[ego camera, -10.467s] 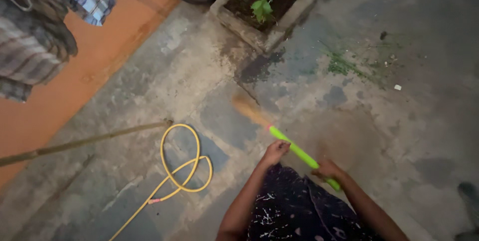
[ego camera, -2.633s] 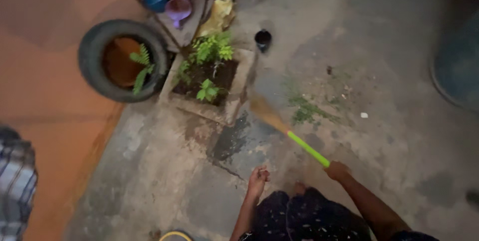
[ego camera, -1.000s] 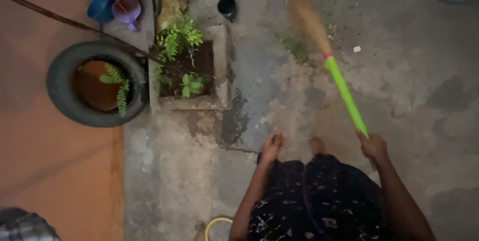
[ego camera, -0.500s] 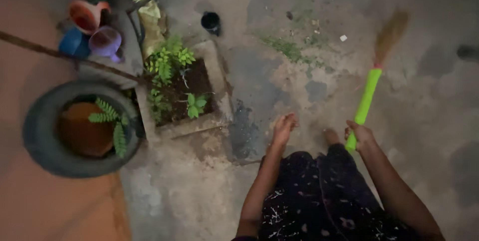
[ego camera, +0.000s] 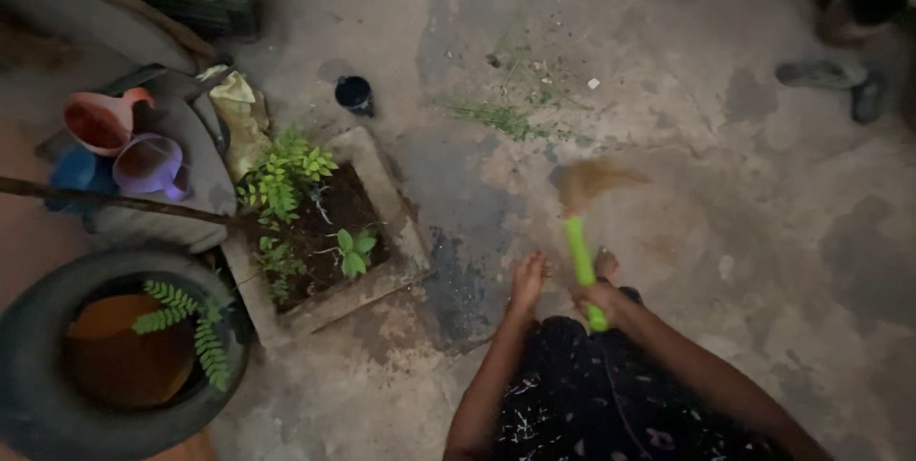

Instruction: The person sweeps debris and green waste from an outdoor concrete floor into a pile using a broom.

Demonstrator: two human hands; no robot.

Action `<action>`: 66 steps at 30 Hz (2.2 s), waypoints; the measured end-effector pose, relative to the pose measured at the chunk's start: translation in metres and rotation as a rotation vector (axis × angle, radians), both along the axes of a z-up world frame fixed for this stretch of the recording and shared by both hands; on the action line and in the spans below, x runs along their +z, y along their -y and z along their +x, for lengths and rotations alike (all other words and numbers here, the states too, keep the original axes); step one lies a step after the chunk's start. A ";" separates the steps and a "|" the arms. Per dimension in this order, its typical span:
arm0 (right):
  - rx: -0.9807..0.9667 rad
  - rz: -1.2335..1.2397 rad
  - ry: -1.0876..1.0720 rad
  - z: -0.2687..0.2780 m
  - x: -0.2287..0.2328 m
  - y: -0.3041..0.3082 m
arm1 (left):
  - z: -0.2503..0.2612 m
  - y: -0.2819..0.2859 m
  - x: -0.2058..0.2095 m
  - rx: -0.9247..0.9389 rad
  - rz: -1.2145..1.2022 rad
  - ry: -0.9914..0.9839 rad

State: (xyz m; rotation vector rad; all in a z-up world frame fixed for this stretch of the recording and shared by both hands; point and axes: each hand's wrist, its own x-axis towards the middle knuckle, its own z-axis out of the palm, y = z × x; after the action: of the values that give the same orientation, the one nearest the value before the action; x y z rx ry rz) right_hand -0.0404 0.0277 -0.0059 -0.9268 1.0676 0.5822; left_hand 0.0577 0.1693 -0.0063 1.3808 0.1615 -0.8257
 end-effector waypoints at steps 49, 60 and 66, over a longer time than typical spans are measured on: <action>0.012 -0.363 -0.086 -0.041 -0.073 0.024 | 0.046 -0.131 0.003 -0.046 0.159 0.305; 0.431 -1.139 -0.195 -0.008 0.043 0.051 | 0.061 -0.102 0.020 -0.130 0.121 0.413; 0.228 -0.768 -0.179 -0.013 0.002 0.067 | 0.078 -0.100 0.038 -0.015 0.088 0.556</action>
State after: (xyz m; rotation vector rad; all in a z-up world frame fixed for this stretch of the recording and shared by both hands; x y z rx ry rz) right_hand -0.0536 -0.0396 -0.0036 -1.7056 1.3891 0.4433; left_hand 0.1353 0.2698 0.0318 1.6452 -0.2462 -0.4251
